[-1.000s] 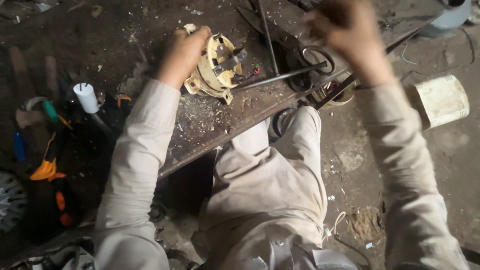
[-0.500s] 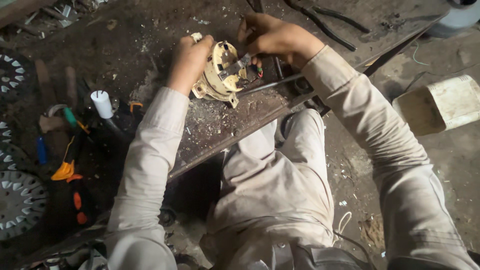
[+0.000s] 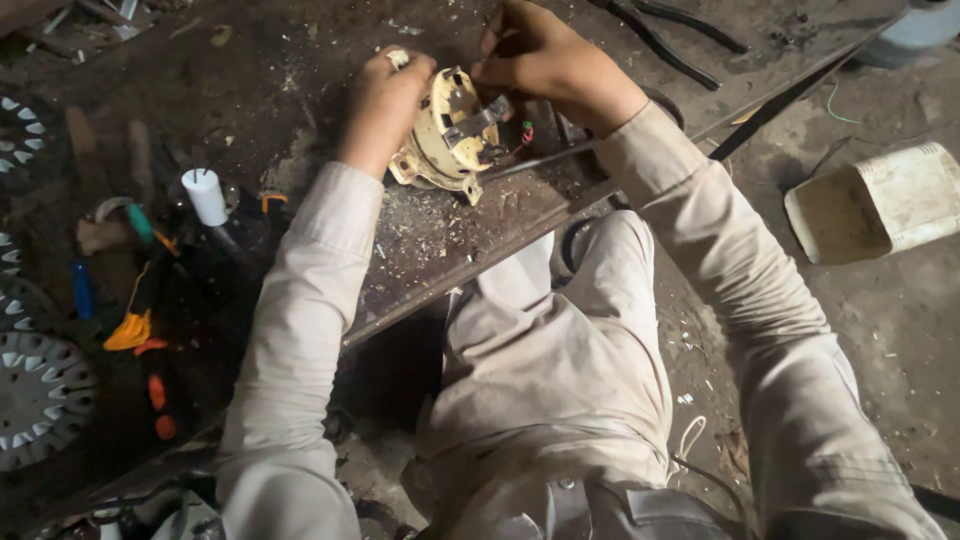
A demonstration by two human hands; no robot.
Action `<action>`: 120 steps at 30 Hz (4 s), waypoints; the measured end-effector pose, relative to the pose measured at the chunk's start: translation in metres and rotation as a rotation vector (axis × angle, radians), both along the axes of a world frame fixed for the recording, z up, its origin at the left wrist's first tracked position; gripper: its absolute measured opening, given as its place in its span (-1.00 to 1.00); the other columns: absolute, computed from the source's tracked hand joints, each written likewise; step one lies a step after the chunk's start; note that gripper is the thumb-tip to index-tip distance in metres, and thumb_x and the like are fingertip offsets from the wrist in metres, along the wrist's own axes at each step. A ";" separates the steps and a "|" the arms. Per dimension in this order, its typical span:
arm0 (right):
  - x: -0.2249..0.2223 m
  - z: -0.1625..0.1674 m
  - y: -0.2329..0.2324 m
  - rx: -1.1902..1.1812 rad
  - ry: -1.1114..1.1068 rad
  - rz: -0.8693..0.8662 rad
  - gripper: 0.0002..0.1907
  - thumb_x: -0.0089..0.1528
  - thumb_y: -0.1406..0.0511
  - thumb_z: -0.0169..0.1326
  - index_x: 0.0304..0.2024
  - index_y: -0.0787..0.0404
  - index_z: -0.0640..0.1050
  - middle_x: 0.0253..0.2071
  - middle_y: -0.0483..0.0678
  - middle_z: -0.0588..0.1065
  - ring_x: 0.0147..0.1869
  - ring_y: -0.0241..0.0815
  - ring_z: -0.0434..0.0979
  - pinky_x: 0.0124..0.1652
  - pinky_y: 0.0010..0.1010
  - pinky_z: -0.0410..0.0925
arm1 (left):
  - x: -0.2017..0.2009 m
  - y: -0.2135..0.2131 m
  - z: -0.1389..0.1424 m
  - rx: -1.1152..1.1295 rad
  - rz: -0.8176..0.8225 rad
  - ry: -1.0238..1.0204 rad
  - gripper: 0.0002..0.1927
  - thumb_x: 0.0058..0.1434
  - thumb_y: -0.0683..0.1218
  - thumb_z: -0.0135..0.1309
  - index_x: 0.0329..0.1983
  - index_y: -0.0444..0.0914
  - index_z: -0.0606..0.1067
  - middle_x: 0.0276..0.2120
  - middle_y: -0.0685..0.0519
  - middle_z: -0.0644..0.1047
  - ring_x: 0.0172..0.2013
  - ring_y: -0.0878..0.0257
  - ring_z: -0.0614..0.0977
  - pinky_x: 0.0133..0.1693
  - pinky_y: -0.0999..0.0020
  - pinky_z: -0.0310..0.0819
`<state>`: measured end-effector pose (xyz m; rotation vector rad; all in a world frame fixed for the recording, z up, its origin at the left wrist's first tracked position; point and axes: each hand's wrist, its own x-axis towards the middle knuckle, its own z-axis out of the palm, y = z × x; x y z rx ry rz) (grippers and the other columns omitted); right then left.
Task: The person disassembles a circular electrical component on a workbench using pliers and a hammer. They remove internal parts, inspect the housing, and strike it with a hammer to adjust or remove components.
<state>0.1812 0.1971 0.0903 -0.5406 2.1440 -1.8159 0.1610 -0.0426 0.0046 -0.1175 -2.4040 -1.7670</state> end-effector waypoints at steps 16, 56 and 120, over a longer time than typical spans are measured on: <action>0.015 0.021 -0.028 0.212 -0.128 0.037 -0.40 0.08 0.42 0.29 0.14 0.37 0.38 -0.06 0.09 0.55 -0.32 -0.21 0.62 -0.43 -0.47 0.51 | 0.016 -0.020 0.000 0.010 0.030 0.021 -0.76 0.24 -0.02 0.12 -0.23 -0.29 0.60 -0.47 0.08 0.65 -0.40 0.34 0.63 -0.31 0.39 0.51; 0.106 0.013 0.040 -0.132 0.200 -0.224 -0.60 0.44 0.45 0.15 0.32 0.31 0.41 0.03 -0.10 0.52 0.06 -0.31 0.51 0.02 -0.50 0.41 | 0.149 -0.053 0.034 0.310 0.019 0.292 -0.69 0.55 0.01 -0.01 0.02 -0.37 0.49 -0.04 -0.04 0.66 -0.03 0.29 0.66 0.06 0.41 0.55; 0.281 0.102 -0.053 0.931 0.437 -0.309 -0.67 0.21 0.39 0.20 0.04 0.17 0.65 -0.37 -0.03 0.58 -0.47 -0.28 0.49 -0.50 -0.44 0.36 | 0.120 -0.167 0.031 -0.055 -0.058 0.343 -0.75 0.44 -0.03 0.13 -0.21 -0.34 0.54 -0.35 0.03 0.62 -0.30 0.39 0.57 -0.17 0.45 0.45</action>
